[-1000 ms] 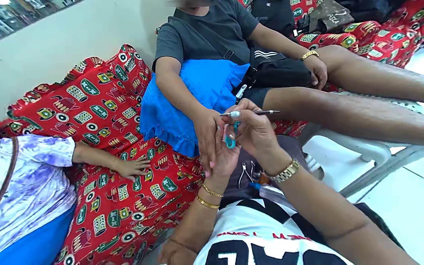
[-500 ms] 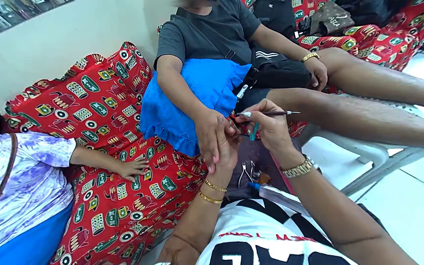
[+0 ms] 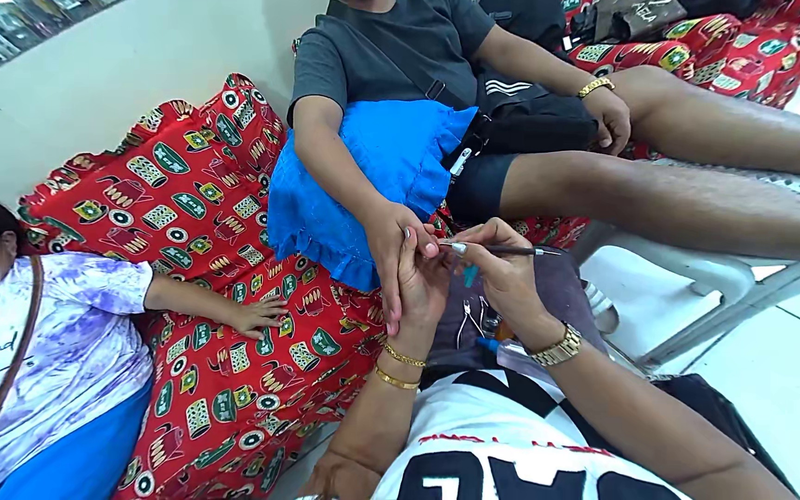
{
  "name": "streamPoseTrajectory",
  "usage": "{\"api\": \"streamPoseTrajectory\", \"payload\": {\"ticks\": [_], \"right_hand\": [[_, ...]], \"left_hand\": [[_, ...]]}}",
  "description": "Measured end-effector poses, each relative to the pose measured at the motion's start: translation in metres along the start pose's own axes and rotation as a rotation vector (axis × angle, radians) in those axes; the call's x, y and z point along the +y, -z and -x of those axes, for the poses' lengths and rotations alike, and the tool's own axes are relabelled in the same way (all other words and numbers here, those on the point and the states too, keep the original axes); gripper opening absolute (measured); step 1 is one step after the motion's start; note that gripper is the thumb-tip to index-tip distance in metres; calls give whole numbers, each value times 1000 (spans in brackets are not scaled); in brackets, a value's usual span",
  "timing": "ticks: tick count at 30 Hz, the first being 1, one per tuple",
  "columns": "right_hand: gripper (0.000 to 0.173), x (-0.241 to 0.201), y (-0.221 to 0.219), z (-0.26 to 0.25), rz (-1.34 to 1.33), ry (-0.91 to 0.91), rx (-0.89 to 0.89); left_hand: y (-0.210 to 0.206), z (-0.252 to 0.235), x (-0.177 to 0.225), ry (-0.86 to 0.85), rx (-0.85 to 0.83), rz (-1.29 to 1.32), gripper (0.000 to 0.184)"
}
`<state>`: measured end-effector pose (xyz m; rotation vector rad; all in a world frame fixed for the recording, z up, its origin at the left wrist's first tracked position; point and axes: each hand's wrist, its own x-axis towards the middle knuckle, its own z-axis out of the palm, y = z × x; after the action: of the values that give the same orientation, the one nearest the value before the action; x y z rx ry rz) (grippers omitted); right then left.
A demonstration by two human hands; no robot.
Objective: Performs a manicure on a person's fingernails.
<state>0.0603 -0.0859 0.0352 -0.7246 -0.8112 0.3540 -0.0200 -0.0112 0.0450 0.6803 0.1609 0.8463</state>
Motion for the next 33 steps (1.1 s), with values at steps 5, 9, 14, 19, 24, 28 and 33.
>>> {"api": "streamPoseTrajectory", "payload": {"ticks": [5,9,14,19,24,28,33], "right_hand": [[15,-1,-4,1,9,19,12],[16,0,-4,1,18,28,17],[15,1,-3,1,27,20,18],[15,3,-4,-1,75,24,18],[16,0,-2,1,82,30,0],[16,2,-4,0,110,53,3],[15,-1,-3,-1,145,50,-11]], "left_hand": [[-2,0,0,22,-16,44,37],[-2,0,0,28,-9,29,39],[-3,1,0,26,4,24,41],[-2,0,0,4,4,30,40],[-1,0,-1,2,-2,41,40],[1,0,-1,7,-3,47,38],[2,0,-1,-4,-12,44,38]]}}
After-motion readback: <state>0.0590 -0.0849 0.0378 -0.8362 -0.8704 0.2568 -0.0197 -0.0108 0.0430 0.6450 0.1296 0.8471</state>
